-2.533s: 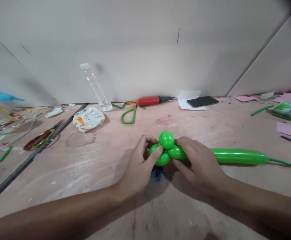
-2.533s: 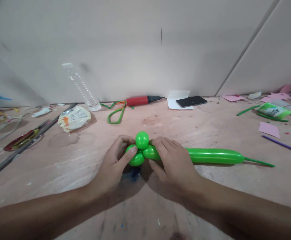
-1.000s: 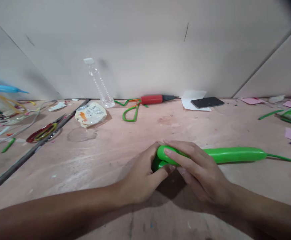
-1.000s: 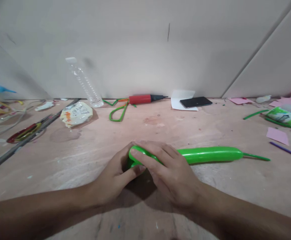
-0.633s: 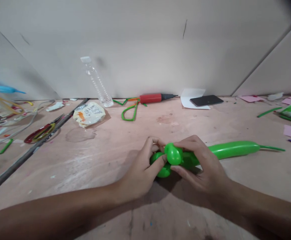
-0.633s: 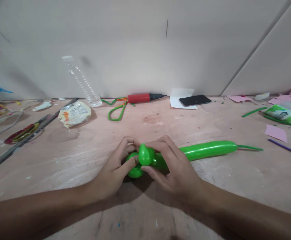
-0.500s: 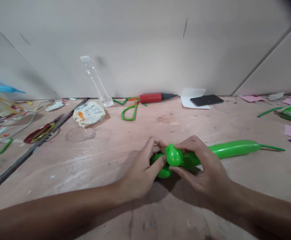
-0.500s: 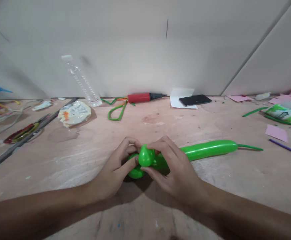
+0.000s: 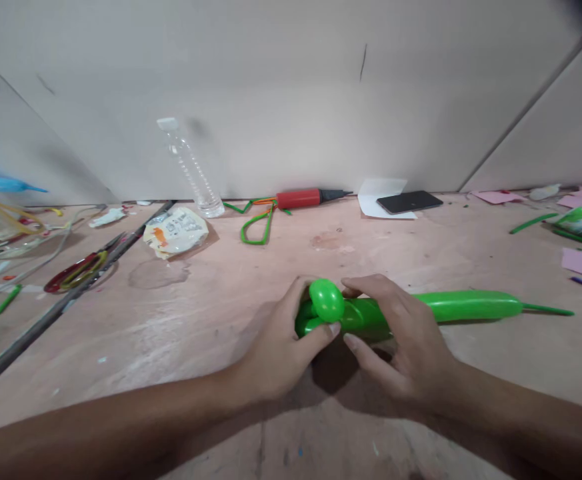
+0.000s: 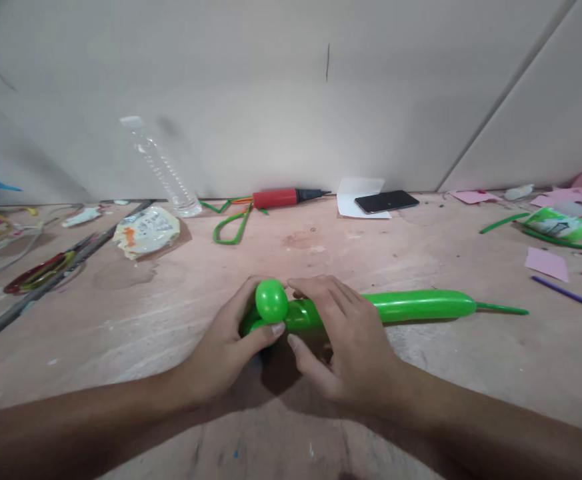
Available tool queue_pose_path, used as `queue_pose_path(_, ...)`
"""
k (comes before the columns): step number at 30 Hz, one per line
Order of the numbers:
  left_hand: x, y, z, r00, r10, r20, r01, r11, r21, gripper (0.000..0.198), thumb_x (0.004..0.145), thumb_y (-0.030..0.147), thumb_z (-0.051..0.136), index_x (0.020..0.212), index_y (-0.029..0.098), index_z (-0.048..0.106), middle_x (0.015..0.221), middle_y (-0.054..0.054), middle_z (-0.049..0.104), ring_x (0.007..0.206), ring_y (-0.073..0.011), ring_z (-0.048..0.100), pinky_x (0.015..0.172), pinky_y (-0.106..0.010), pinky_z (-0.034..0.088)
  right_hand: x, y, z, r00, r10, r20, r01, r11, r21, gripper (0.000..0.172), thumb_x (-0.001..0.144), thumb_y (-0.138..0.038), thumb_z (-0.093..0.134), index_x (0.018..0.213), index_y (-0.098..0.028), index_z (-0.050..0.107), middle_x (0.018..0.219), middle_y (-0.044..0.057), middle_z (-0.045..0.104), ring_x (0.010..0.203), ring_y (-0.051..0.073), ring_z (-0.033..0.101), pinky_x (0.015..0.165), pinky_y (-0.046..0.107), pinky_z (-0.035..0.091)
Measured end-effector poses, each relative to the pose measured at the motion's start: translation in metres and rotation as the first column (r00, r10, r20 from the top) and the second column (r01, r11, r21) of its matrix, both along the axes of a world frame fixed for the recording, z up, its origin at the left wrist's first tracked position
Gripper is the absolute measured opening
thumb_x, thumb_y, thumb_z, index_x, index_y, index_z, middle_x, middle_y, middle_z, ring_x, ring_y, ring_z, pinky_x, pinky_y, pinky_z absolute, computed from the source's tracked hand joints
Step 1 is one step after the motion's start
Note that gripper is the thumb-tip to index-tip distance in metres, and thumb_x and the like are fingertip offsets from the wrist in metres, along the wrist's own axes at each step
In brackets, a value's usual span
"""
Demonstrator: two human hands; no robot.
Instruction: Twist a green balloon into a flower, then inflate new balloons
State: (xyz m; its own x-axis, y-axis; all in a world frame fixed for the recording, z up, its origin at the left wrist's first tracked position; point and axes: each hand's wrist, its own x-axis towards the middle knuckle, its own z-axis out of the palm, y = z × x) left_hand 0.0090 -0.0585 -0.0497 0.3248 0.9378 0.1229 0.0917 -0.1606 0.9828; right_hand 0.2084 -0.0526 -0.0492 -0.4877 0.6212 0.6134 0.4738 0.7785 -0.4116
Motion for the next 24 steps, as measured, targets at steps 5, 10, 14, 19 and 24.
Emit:
queue_pose_path(5,-0.003,0.002,-0.008,0.992,0.099,0.078,-0.096,0.995,-0.04,0.014,0.093,0.028,0.062,0.105,0.022,0.059,0.102,-0.001,0.062,0.101,-0.0187,0.056,0.092,-0.03,0.045,-0.003,0.004,-0.003,0.975,-0.127,0.182,0.114,0.99,0.08,0.03,0.092,-0.023,0.059,0.121,-0.02,0.053,0.107,0.008,0.072,0.093,0.027,0.067,0.079,0.043,0.053)
queue_pose_path(10,-0.003,0.002,-0.006,0.996,0.069,-0.051,-0.066,0.996,0.054,0.022,0.094,0.034,0.062,0.113,0.023,0.061,0.115,-0.002,0.066,0.113,-0.0213,0.057,0.102,-0.035,0.042,-0.005,0.002,-0.005,0.954,-0.151,0.259,0.102,0.976,0.19,0.029,0.093,-0.021,0.055,0.122,-0.016,0.054,0.107,0.011,0.074,0.088,0.028,0.069,0.073,0.043,0.054)
queue_pose_path(14,-0.001,0.003,-0.004,0.973,0.145,-0.178,-0.122,0.984,0.131,0.028,0.094,0.047,0.063,0.107,0.022,0.064,0.119,-0.005,0.067,0.114,-0.0242,0.058,0.102,-0.039,0.042,-0.006,-0.001,-0.004,0.955,-0.128,0.268,0.078,0.978,0.191,0.028,0.093,-0.02,0.055,0.121,-0.015,0.054,0.107,0.011,0.074,0.088,0.028,0.07,0.074,0.042,0.055)
queue_pose_path(19,0.0,0.002,-0.009,0.978,0.178,-0.111,-0.169,0.982,0.085,0.03,0.101,0.049,0.05,0.102,0.021,0.062,0.097,-0.002,0.066,0.103,-0.021,0.059,0.091,-0.033,0.046,-0.009,-0.003,-0.004,0.953,-0.142,0.269,0.1,0.981,0.165,0.029,0.097,-0.027,0.056,0.124,-0.015,0.054,0.11,0.011,0.075,0.091,0.028,0.071,0.076,0.042,0.055)
queue_pose_path(24,0.0,0.001,-0.013,0.974,0.223,-0.027,-0.215,0.962,0.167,0.023,0.102,0.043,0.051,0.11,0.022,0.056,0.104,-0.001,0.06,0.098,-0.0158,0.055,0.093,-0.029,0.044,-0.009,-0.004,0.0,0.935,-0.147,0.323,0.133,0.989,0.065,0.023,0.097,-0.029,0.053,0.116,-0.017,0.058,0.093,0.007,0.077,0.075,0.027,0.074,0.062,0.037,0.051)
